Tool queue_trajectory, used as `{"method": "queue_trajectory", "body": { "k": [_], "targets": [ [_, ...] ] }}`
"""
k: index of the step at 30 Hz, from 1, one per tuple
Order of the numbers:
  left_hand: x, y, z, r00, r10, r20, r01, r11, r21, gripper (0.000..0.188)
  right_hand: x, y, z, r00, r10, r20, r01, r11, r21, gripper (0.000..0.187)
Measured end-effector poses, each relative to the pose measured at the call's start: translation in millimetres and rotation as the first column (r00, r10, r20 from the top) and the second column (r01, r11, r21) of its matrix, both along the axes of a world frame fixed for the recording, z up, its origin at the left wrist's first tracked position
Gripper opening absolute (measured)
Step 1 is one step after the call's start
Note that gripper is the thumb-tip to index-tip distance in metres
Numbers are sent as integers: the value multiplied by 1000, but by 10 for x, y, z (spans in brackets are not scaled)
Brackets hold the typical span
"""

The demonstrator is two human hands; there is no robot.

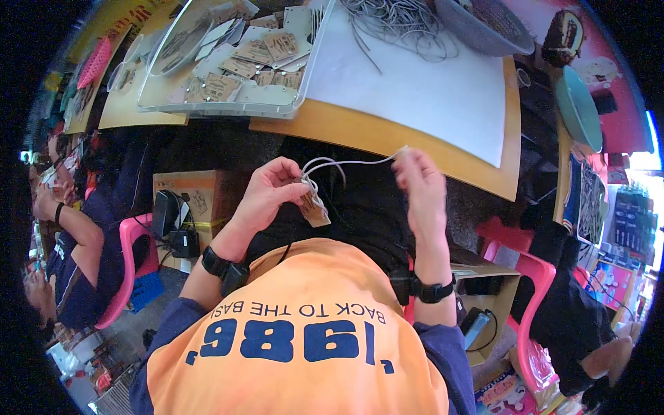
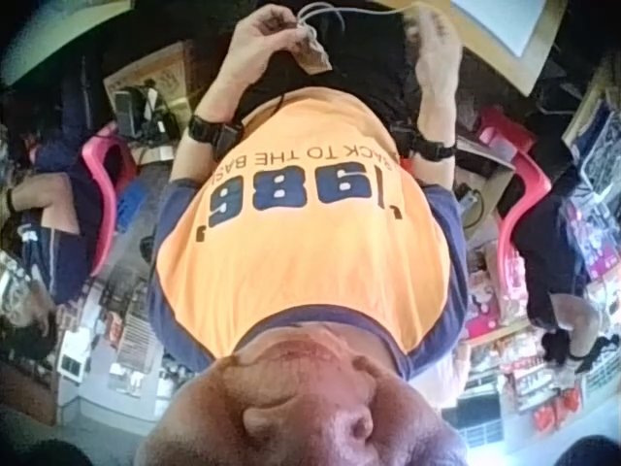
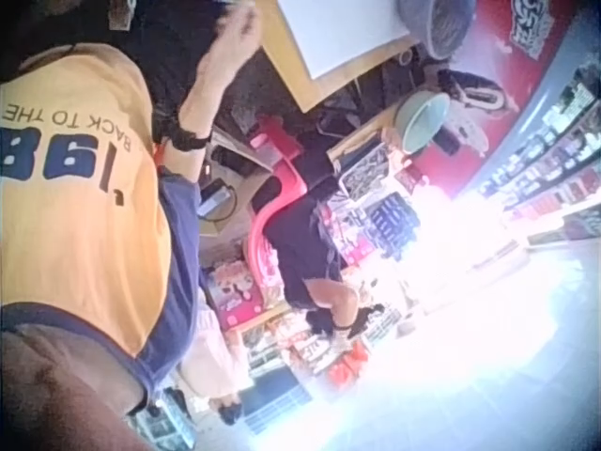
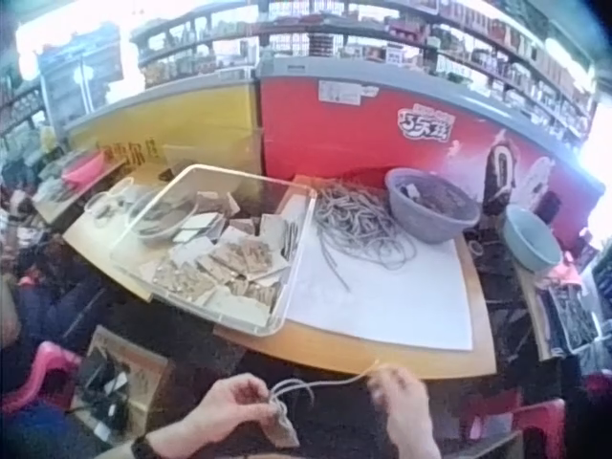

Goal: The recorder threads plastic fasteners through cardboard product tags.

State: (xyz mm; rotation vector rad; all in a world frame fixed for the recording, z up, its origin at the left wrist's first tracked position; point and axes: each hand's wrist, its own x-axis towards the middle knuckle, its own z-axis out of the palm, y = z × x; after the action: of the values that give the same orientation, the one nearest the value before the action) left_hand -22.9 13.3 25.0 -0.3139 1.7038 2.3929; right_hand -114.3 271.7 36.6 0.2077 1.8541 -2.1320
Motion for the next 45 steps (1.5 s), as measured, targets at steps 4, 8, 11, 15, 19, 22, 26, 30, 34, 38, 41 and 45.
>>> {"method": "queue_trajectory", "body": {
  "k": [4,8,11,15,19,22,26,30,34,38,41,45],
  "targets": [
    [15,108,53,992,39,121,-60,983,172,19,389,-271,185,810,586,-30,-558,784,272,22],
    [51,132,141,971,4,239,-87,937,338,19,536,-389,273,771,635,-49,-570,723,390,23],
    [113,131,125,942,-101,320,-72,871,486,19,558,-351,184,783,619,-61,-557,741,374,23],
    [189,167,36,943,-199,265,23,838,545,20,533,-266,-69,751,656,73,-655,754,-47,27],
    [268,279,44,913,-267,309,98,878,468,21,533,-271,-153,852,522,52,-492,830,-263,30],
    [335,404,89,893,-302,334,124,877,463,20,537,-256,-203,861,482,160,-337,777,-532,27],
    [426,420,23,928,-255,272,128,903,410,16,631,-299,-18,978,205,-36,-202,885,-420,21],
    [527,544,-41,914,-313,259,117,813,571,15,686,-198,16,986,129,-106,-162,894,-418,22],
    [536,545,-38,919,-296,261,99,813,574,15,618,-232,-22,987,153,-46,-158,881,-445,22],
    [538,570,-50,909,-292,297,76,816,572,16,501,-229,-39,989,117,-94,-144,921,-363,19],
    [515,639,45,924,-233,304,40,848,528,17,452,-230,-45,981,136,-137,-175,923,-343,17],
    [467,692,137,920,-286,267,215,940,266,18,390,-130,-38,983,70,-168,-126,929,-348,18]
  ]
}}
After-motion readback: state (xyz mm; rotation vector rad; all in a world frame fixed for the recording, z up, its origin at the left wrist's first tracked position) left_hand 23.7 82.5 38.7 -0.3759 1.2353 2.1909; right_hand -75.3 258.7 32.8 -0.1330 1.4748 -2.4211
